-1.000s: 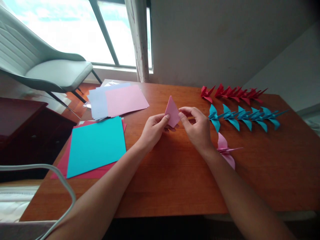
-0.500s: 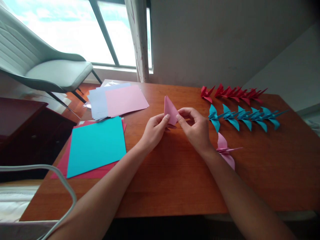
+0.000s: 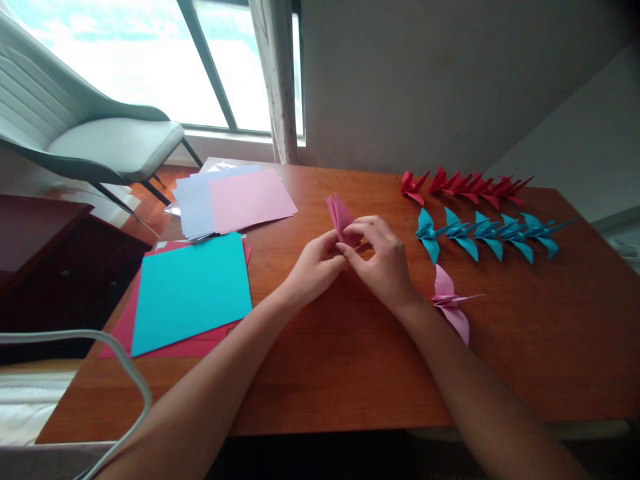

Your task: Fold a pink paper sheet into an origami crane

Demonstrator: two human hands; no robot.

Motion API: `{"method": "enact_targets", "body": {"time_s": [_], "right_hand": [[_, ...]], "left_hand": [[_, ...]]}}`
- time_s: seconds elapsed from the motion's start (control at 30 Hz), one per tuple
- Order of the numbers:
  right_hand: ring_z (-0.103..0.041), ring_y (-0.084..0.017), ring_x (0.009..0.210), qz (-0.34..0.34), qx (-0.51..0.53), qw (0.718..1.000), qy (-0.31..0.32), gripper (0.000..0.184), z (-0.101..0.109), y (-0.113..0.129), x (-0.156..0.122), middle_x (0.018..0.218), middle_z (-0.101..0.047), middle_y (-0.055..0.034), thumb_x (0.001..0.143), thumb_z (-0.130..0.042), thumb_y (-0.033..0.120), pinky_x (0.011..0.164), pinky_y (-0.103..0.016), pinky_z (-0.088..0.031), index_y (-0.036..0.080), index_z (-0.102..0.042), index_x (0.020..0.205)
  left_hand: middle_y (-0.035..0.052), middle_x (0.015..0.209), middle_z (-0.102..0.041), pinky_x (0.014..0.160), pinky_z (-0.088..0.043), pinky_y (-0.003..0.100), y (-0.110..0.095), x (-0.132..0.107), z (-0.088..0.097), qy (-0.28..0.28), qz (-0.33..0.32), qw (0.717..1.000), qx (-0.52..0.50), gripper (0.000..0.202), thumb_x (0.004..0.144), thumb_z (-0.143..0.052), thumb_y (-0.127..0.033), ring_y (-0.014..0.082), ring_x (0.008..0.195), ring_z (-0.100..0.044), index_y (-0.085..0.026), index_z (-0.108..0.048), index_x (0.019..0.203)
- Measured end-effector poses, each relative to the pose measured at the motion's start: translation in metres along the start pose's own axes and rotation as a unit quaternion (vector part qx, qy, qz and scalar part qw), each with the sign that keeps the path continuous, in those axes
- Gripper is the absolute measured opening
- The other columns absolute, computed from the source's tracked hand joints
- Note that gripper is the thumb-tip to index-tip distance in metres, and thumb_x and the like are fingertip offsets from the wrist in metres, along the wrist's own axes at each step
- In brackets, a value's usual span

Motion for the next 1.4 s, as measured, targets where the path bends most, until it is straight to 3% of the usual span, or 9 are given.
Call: {"method": "enact_targets", "body": {"time_s": [0.27,0.43,0.57,0.87,1.03,1.2,1.4], "right_hand": [[-0.069,-0.017,0.086,-0.065,0.113,0.991,0.003,0.015,0.004,-0.009,0.004,0.096,-0.070,-0.0031,0.087,-0.075,0.034,0.073,-0.029,-0.057,0.021,-0.070,0.094],[-0.072,-0.020,0.091,-0.105,0.136,0.985,-0.013,0.017,0.005,-0.016,0.003,0.101,-0.076,-0.0044,0.091,-0.067,0.037,0.081,-0.034,-0.059,0.022,-0.071,0.098],[-0.073,-0.020,0.087,-0.121,0.148,0.981,-0.026,0.016,0.004,-0.019,0.002,0.099,-0.077,-0.0041,0.092,-0.063,0.032,0.076,-0.035,-0.060,0.023,-0.070,0.102],[-0.073,-0.020,0.087,-0.044,0.051,0.997,-0.031,0.010,0.007,-0.011,0.002,0.097,-0.077,-0.0043,0.091,-0.065,0.025,0.075,-0.034,-0.060,0.023,-0.073,0.097],[-0.074,-0.022,0.099,0.022,0.020,0.998,-0.060,0.014,0.012,-0.002,0.000,0.105,-0.079,-0.0043,0.094,-0.062,0.022,0.087,-0.038,-0.060,0.026,-0.074,0.100],[-0.074,-0.022,0.104,0.005,0.052,0.996,-0.067,0.015,0.012,-0.004,0.001,0.112,-0.079,-0.0031,0.096,-0.061,0.027,0.092,-0.040,-0.060,0.029,-0.074,0.102],[-0.075,-0.023,0.103,-0.029,0.097,0.993,-0.059,0.014,0.009,-0.009,0.001,0.110,-0.079,-0.0025,0.095,-0.063,0.032,0.090,-0.040,-0.062,0.028,-0.075,0.101]], "left_hand": [[0.0094,0.112,-0.075,0.079,-0.054,0.027,-0.003,0.000,-0.002,0.018,0.003,1.000,-0.020,0.033,0.077,-0.062,-0.016,0.0217,0.099,-0.070,-0.014,-0.070,0.109],[0.0098,0.105,-0.076,0.069,-0.053,0.024,-0.007,-0.001,0.000,-0.002,0.028,0.999,-0.033,0.028,0.085,-0.066,-0.028,0.0204,0.091,-0.072,-0.013,-0.070,0.109],[0.0097,0.097,-0.077,0.065,-0.052,0.023,-0.006,0.000,0.004,-0.025,0.032,0.999,-0.035,0.032,0.090,-0.064,-0.041,0.0192,0.081,-0.074,-0.013,-0.070,0.104],[0.0079,0.091,-0.076,0.065,-0.054,0.025,-0.001,0.002,0.005,-0.038,-0.007,0.999,0.012,0.024,0.090,-0.062,-0.036,0.0181,0.077,-0.072,-0.014,-0.071,0.094],[0.0065,0.096,-0.075,0.080,-0.054,0.028,-0.005,0.004,0.012,-0.091,-0.062,0.993,0.041,0.021,0.084,-0.070,-0.034,0.0176,0.087,-0.070,-0.016,-0.066,0.095],[0.0045,0.104,-0.072,0.075,-0.053,0.025,-0.016,-0.002,0.016,-0.145,-0.108,0.977,0.115,0.026,0.082,-0.075,-0.029,0.0153,0.087,-0.068,-0.020,-0.062,0.103],[0.0116,0.130,-0.069,0.084,-0.056,0.031,-0.024,-0.007,0.011,-0.122,-0.168,0.956,0.205,0.012,0.088,-0.067,-0.023,0.0218,0.112,-0.068,-0.021,-0.063,0.099]]}}
Point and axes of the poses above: each hand's wrist, its own x-axis towards the middle knuckle, its own z-axis out of the back of the hand, y = z × x, the point moved 4 cm from there along x, towards the middle knuckle
